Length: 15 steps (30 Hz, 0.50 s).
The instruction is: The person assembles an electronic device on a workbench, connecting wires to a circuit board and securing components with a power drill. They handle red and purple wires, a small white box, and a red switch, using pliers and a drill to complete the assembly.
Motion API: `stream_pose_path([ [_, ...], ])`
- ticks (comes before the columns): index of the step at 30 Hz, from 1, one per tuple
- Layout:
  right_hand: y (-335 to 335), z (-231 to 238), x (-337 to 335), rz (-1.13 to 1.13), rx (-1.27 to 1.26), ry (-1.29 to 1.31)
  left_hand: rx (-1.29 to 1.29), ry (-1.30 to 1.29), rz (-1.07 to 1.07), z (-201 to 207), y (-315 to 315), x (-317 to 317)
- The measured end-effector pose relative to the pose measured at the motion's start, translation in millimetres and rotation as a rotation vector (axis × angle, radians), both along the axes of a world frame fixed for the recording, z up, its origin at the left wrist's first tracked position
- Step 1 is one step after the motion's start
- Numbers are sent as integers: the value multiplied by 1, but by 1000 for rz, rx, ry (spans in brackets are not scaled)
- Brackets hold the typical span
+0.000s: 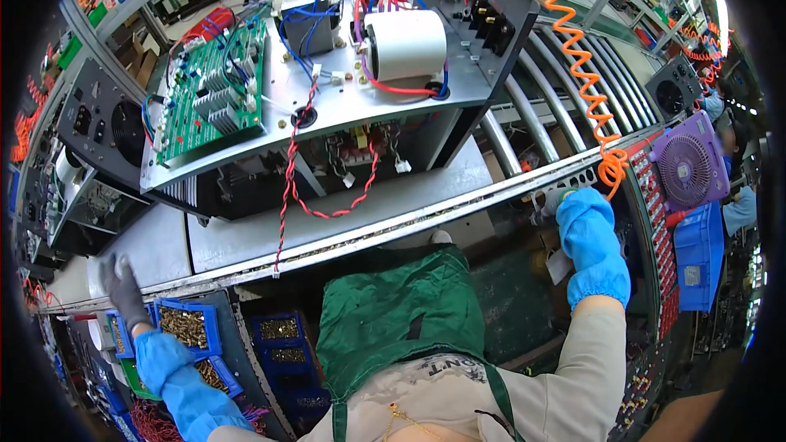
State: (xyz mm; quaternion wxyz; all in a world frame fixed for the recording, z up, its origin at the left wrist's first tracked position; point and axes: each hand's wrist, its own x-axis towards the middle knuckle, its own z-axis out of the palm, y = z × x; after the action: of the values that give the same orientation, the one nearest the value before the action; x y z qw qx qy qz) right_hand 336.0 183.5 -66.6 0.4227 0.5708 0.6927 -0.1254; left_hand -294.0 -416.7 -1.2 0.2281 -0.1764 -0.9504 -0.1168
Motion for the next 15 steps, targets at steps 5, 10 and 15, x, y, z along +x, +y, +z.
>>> stream_pose_path([
  [5,29,-34,11,237,43,-60,667,-472,-488,-14,125,20],
  [10,47,57,-78,-31,166,876,1051,-861,-825,-83,113,-74],
  [15,121,128,-147,-279,537,1834,1551,-1188,-736,14,191,-35],
])
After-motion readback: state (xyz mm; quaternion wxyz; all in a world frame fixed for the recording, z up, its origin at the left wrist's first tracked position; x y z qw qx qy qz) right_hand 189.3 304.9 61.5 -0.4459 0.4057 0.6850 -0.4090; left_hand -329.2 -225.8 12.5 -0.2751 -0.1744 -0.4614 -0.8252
